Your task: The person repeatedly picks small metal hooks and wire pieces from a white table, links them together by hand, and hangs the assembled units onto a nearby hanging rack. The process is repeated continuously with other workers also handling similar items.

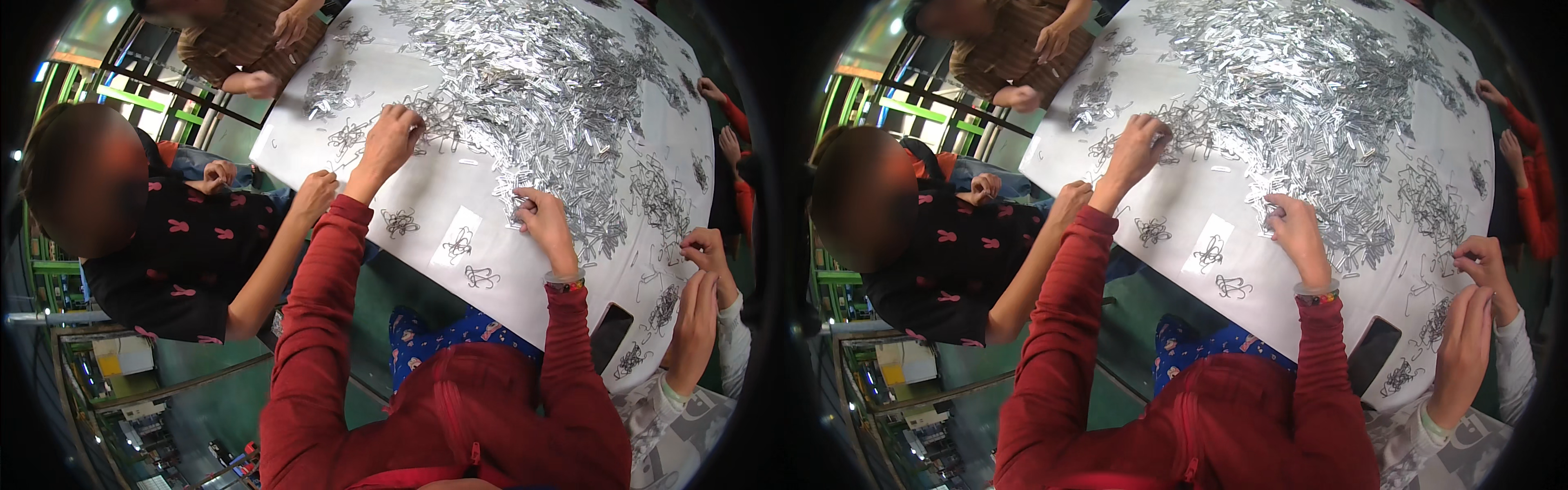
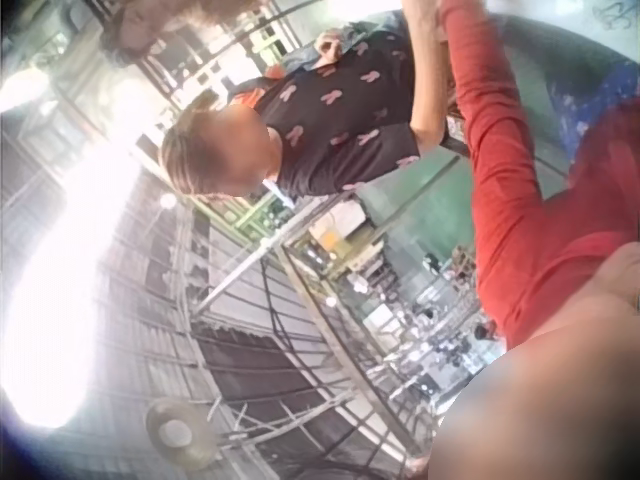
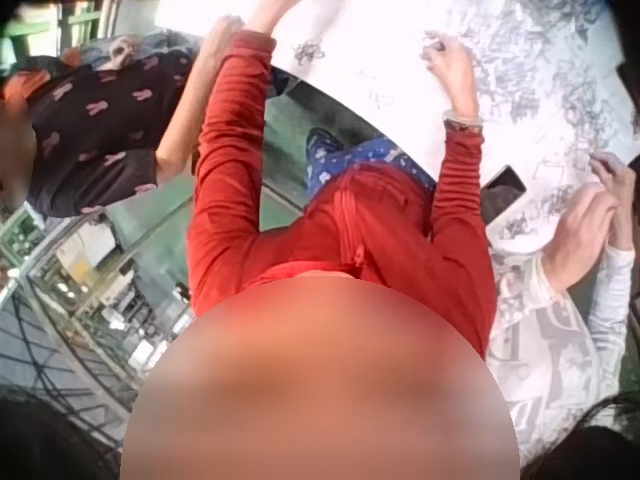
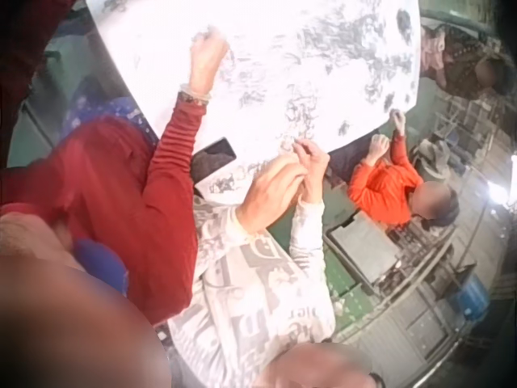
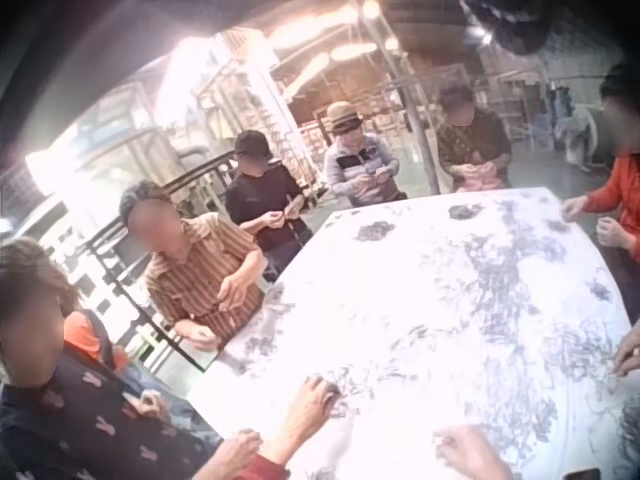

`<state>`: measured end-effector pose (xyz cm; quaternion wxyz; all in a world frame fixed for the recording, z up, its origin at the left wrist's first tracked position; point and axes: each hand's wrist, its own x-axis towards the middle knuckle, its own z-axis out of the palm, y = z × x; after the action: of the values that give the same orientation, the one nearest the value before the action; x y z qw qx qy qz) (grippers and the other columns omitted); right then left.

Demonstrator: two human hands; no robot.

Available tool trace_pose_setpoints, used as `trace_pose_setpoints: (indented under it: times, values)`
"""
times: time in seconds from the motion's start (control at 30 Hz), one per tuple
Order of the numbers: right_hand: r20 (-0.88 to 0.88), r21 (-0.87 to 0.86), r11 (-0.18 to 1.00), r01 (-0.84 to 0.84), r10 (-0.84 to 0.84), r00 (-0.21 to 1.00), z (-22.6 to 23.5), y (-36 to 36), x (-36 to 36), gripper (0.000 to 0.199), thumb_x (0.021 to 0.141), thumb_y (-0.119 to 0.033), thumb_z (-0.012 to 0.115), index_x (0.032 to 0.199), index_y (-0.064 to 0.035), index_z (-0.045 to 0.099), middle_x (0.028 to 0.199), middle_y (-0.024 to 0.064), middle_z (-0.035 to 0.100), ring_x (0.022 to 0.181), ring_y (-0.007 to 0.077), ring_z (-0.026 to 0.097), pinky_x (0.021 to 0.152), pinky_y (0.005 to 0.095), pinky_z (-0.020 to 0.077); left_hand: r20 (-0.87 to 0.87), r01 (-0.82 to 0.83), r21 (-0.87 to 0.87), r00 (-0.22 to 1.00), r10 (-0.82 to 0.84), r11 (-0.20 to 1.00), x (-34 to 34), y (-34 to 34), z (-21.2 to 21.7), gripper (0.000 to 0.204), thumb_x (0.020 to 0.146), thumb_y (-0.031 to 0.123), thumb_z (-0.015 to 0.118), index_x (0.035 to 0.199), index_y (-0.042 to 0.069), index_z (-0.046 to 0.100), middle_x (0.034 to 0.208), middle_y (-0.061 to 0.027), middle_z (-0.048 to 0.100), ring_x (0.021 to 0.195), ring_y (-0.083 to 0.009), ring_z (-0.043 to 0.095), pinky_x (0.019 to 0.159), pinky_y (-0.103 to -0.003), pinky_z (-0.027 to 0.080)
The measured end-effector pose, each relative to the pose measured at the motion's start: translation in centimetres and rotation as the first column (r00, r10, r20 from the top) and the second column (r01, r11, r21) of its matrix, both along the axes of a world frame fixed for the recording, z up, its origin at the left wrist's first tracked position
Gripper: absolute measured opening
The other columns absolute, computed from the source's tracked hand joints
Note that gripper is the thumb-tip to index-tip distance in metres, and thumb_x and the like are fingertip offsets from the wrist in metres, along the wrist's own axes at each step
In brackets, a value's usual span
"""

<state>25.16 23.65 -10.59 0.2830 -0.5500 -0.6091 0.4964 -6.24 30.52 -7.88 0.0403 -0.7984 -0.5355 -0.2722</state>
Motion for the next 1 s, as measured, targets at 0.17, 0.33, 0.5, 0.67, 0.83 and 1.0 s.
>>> trace_pose_setpoints:
  times: [0.17,0.33,0.5,0.67,0.83,1.0]
  values:
    - [-0.071,-0.096,0.994,0.058,-0.065,0.995,0.7,-0.5,-1.1,0.019,0.081,0.005,0.063,0.099,0.0064,0.067,0.075,0.0107,0.066,0.061,0.0142,0.065,0.054,0.0249,0.0553,0.351,-0.054,-0.297,0.922,0.162,0.953,1.1,-3.6,0.9,0.013,0.088,0.012,0.065,0.093,0.000,0.065,0.083,-0.0088,0.067,0.072,-0.0194,0.064,0.065,-0.031,0.052]
    - [-0.441,-0.172,0.975,0.142,-0.205,0.874,1.6,-2.0,-1.6,0.018,0.084,0.003,0.063,0.101,0.0074,0.067,0.078,0.0100,0.067,0.065,0.0140,0.066,0.059,0.0242,0.0580,0.645,0.022,-0.536,0.655,0.393,0.844,2.3,-4.0,0.1,0.017,0.092,0.010,0.061,0.101,-0.005,0.065,0.079,-0.0059,0.063,0.068,-0.0108,0.061,0.052,-0.026,0.055]
    - [-0.484,-0.076,0.985,0.155,-0.173,0.858,1.1,-2.3,-1.6,0.021,0.085,0.005,0.060,0.105,0.0076,0.066,0.084,0.0096,0.066,0.070,0.0119,0.065,0.061,0.0240,0.0573,0.751,0.139,-0.527,0.538,0.383,0.838,2.3,-1.5,0.2,0.021,0.092,0.011,0.062,0.103,-0.006,0.066,0.084,-0.0090,0.066,0.073,-0.0161,0.065,0.058,-0.029,0.059]
    - [-0.145,0.017,0.993,0.117,-0.113,0.983,-1.5,-3.4,-2.3,0.028,0.082,0.007,0.060,0.109,0.0028,0.067,0.083,0.0080,0.065,0.071,0.0109,0.063,0.062,0.0240,0.0576,-0.113,-0.397,-0.389,0.916,0.384,0.832,2.1,-2.3,-1.8,0.015,0.084,0.020,0.066,0.093,0.009,0.069,0.084,-0.0158,0.069,0.082,-0.0357,0.066,0.075,-0.045,0.051]
    - [0.117,0.481,0.875,-0.048,-0.010,0.993,-3.3,-4.4,-2.8,0.022,0.080,0.006,0.062,0.102,0.0040,0.066,0.082,0.0153,0.063,0.077,0.0263,0.061,0.071,0.0348,0.0511,0.113,-0.274,-0.423,0.930,0.350,0.864,0.3,-6.0,-1.4,0.018,0.085,0.016,0.067,0.097,0.004,0.070,0.082,-0.0131,0.070,0.074,-0.0279,0.068,0.070,-0.037,0.053]
    - [0.267,0.565,0.808,-0.167,0.012,0.964,-2.8,-5.6,-2.7,0.015,0.078,0.007,0.061,0.093,0.0049,0.064,0.087,0.0171,0.057,0.090,0.0337,0.056,0.080,0.0422,0.0466,0.645,-0.040,-0.601,0.565,0.514,0.798,3.5,-14.6,0.0,0.015,0.087,0.010,0.066,0.092,-0.004,0.066,0.072,-0.0051,0.065,0.064,-0.0083,0.060,0.061,-0.024,0.050]
